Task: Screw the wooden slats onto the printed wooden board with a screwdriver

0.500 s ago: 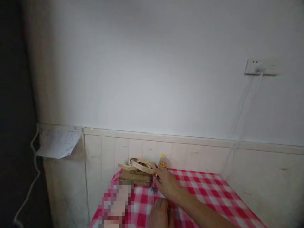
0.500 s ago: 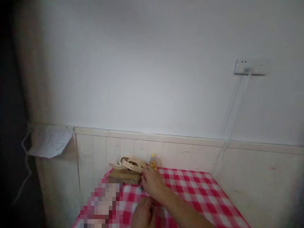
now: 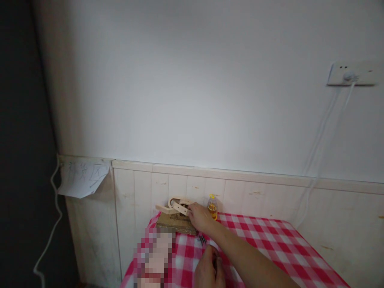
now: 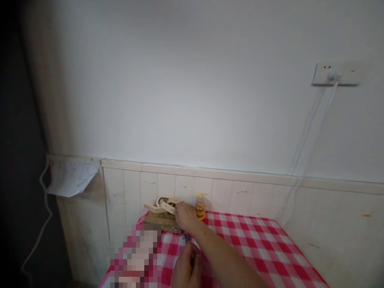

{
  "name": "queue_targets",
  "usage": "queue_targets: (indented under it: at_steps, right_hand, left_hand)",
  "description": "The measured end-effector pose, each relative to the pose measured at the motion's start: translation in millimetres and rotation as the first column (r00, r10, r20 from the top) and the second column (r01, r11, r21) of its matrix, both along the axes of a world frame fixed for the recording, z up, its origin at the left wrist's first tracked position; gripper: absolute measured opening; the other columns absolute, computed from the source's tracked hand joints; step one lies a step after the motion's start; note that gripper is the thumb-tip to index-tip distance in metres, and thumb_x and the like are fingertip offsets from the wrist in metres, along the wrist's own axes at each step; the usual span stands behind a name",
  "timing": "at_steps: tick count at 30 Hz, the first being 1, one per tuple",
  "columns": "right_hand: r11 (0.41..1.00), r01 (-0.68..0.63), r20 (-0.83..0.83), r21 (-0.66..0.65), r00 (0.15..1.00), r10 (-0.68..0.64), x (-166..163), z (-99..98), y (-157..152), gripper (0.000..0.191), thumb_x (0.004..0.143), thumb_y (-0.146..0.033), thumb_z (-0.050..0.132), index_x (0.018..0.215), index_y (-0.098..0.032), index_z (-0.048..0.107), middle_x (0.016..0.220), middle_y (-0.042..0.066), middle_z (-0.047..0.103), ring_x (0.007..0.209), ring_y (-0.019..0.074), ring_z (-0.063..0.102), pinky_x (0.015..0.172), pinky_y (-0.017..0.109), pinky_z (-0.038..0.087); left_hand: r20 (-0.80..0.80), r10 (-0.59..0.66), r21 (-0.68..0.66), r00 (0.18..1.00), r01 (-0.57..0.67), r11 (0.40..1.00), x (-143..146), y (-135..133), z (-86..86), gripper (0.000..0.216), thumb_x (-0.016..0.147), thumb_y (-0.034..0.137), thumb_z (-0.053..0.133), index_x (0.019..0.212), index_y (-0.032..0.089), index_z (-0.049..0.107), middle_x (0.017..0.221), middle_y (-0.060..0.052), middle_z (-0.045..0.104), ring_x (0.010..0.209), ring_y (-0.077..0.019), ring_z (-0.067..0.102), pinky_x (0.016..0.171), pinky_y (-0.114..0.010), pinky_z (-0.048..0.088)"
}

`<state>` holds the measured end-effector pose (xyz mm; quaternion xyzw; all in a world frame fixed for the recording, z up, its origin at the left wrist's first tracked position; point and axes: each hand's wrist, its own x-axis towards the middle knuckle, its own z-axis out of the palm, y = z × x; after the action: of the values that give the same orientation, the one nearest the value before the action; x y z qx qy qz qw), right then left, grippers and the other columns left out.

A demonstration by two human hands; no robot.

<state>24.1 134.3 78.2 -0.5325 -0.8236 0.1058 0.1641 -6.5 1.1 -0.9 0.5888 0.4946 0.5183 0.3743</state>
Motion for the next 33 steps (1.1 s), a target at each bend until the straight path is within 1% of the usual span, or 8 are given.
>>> queue_targets:
  at_steps: [6, 11, 15, 17, 20, 28, 30, 33]
  right_hand:
    - [0.995, -0.004, -0.113, -0.104, 0.994, -0.008, -2.6, -0.7, 12.4, 0.032, 0.098, -0.034, 0.063, 0.125, -0.018, 0.061, 0.126, 0.009, 0.064, 0.106, 0.0236, 0.067, 0.089, 0.045, 0.058]
    - [0.984, -0.068, -0.291, -0.164, 0.957, 0.018, -0.3, 4.2, 17.6, 0.031, 0.097, -0.035, 0.064, 0.123, -0.016, 0.062, 0.123, 0.008, 0.065, 0.102, 0.0231, 0.067, 0.086, 0.043, 0.059]
    - [0.978, -0.127, -0.47, -0.163, 0.882, 0.036, 6.7, 13.3, 9.0, 0.023, 0.098, -0.034, 0.06, 0.103, -0.014, 0.07, 0.089, 0.003, 0.071, 0.075, 0.0163, 0.067, 0.067, 0.03, 0.055]
    - [0.98, -0.145, -0.562, -0.138, 0.826, 0.043, 17.1, 18.4, -2.2, 0.024, 0.096, -0.034, 0.059, 0.097, -0.014, 0.074, 0.075, 0.002, 0.069, 0.065, 0.0149, 0.062, 0.059, 0.025, 0.048]
    - [0.986, -0.134, -0.671, -0.1, 0.741, 0.033, 43.3, 21.3, -28.9, 0.026, 0.088, -0.04, 0.066, 0.094, -0.017, 0.076, 0.078, 0.002, 0.07, 0.07, 0.0164, 0.061, 0.06, 0.024, 0.044]
    - [0.973, -0.088, -0.774, -0.212, 0.624, -0.112, 102.9, -7.9, -119.6, 0.046, 0.08, -0.063, 0.066, 0.085, -0.018, 0.073, 0.062, -0.002, 0.056, 0.05, 0.0109, 0.043, 0.049, 0.024, 0.035]
    - [0.974, -0.112, -0.761, -0.196, 0.644, -0.079, 106.6, -11.8, -131.9, 0.044, 0.079, -0.062, 0.067, 0.081, -0.018, 0.072, 0.063, -0.002, 0.057, 0.053, 0.0123, 0.047, 0.052, 0.024, 0.036]
    - [0.967, -0.193, -0.605, -0.169, 0.794, 0.052, 109.7, -8.0, -132.3, 0.042, 0.084, -0.057, 0.064, 0.068, -0.018, 0.068, 0.063, 0.0, 0.06, 0.059, 0.0154, 0.054, 0.056, 0.025, 0.04]
  left_hand:
    - [0.135, -0.006, -0.001, 0.991, 0.007, 1.0, -0.7, -6.1, 14.8, 0.027, 0.087, 0.049, 0.061, 0.079, 0.024, 0.053, 0.067, -0.001, 0.057, 0.065, -0.0195, 0.055, 0.064, -0.028, 0.038]
    - [0.169, 0.028, 0.034, 0.985, -0.034, 0.999, 1.5, -6.6, 14.3, 0.034, 0.087, 0.056, 0.059, 0.077, 0.023, 0.054, 0.063, 0.0, 0.054, 0.062, -0.0185, 0.052, 0.064, -0.028, 0.04]
    - [0.247, 0.109, 0.012, 0.963, -0.115, 0.993, 1.9, -1.9, 12.1, 0.038, 0.086, 0.061, 0.058, 0.083, 0.023, 0.056, 0.069, 0.0, 0.056, 0.066, -0.0195, 0.054, 0.067, -0.03, 0.042]
    - [0.312, 0.17, 0.005, 0.935, -0.18, 0.984, 0.1, 0.0, 12.7, 0.043, 0.086, 0.066, 0.056, 0.085, 0.023, 0.055, 0.076, -0.003, 0.058, 0.074, -0.0213, 0.056, 0.071, -0.03, 0.043]
    - [0.386, 0.213, -0.031, 0.898, -0.218, 0.975, -4.4, -0.6, 15.4, 0.051, 0.085, 0.073, 0.054, 0.086, 0.022, 0.055, 0.082, -0.003, 0.059, 0.081, -0.0218, 0.056, 0.074, -0.03, 0.044]
    - [0.492, 0.107, -0.101, 0.864, -0.065, 0.993, -3.4, -12.1, 22.1, 0.065, 0.08, 0.081, 0.054, 0.098, 0.02, 0.064, 0.066, 0.003, 0.049, 0.059, -0.0143, 0.044, 0.056, -0.026, 0.038]
    - [0.485, 0.065, -0.082, 0.872, -0.028, 0.996, -1.8, -12.2, 21.3, 0.063, 0.077, 0.079, 0.061, 0.095, 0.019, 0.065, 0.066, 0.002, 0.052, 0.061, -0.0145, 0.046, 0.057, -0.026, 0.039]
    - [0.506, 0.044, -0.073, 0.862, -0.008, 0.997, -0.7, -11.3, 17.6, 0.06, 0.072, 0.077, 0.068, 0.084, 0.018, 0.064, 0.068, 0.001, 0.055, 0.065, -0.0155, 0.051, 0.06, -0.026, 0.041]
